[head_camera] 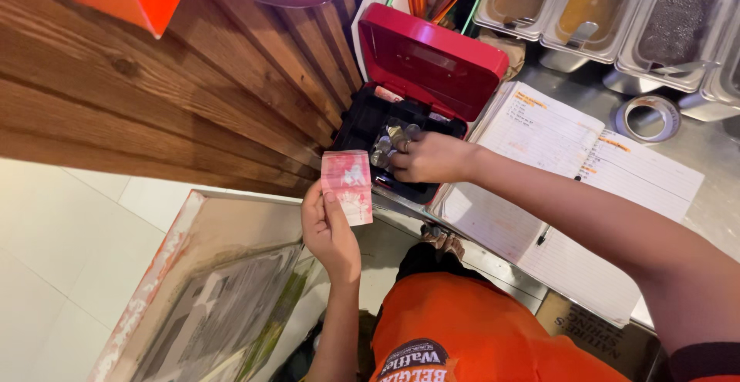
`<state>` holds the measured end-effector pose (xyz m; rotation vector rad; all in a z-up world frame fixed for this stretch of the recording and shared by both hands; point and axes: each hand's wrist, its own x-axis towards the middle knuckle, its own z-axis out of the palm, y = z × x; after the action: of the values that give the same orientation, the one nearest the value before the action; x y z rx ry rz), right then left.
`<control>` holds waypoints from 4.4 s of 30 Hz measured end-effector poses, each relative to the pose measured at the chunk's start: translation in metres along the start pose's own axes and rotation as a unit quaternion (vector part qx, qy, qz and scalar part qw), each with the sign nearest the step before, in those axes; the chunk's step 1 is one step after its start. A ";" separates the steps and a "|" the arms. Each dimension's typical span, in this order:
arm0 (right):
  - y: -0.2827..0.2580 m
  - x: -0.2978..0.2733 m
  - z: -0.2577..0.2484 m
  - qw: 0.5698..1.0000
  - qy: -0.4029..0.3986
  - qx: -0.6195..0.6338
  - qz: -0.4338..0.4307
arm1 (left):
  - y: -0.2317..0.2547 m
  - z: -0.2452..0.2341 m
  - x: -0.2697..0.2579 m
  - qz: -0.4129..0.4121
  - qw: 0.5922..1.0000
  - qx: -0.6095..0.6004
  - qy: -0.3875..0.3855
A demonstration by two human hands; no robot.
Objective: The person organizes a workstation by arranging food containers and counting paper bags, processes cash and coins from a lockbox while writing in a logbook, and operates waffle irons by turning knobs and lifting lids.
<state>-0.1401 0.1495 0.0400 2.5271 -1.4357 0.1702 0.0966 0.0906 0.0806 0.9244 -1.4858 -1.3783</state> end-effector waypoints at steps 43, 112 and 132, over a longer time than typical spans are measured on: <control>-0.147 -0.092 -0.106 0.384 0.509 0.581 0.505 | 0.040 0.136 -0.052 -0.076 0.860 -0.049 -0.502; -0.199 -0.153 -0.059 0.152 0.726 0.405 0.535 | -0.021 0.128 -0.092 0.184 0.731 0.209 -0.623; -0.228 -0.147 -0.020 0.264 0.468 0.486 0.689 | -0.051 0.132 -0.066 -0.193 0.805 0.206 -0.522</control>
<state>-0.0192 0.3893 -0.0042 -0.2946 -2.3198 2.6633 -0.0076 0.1909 0.0227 0.7484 -2.6092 -2.0859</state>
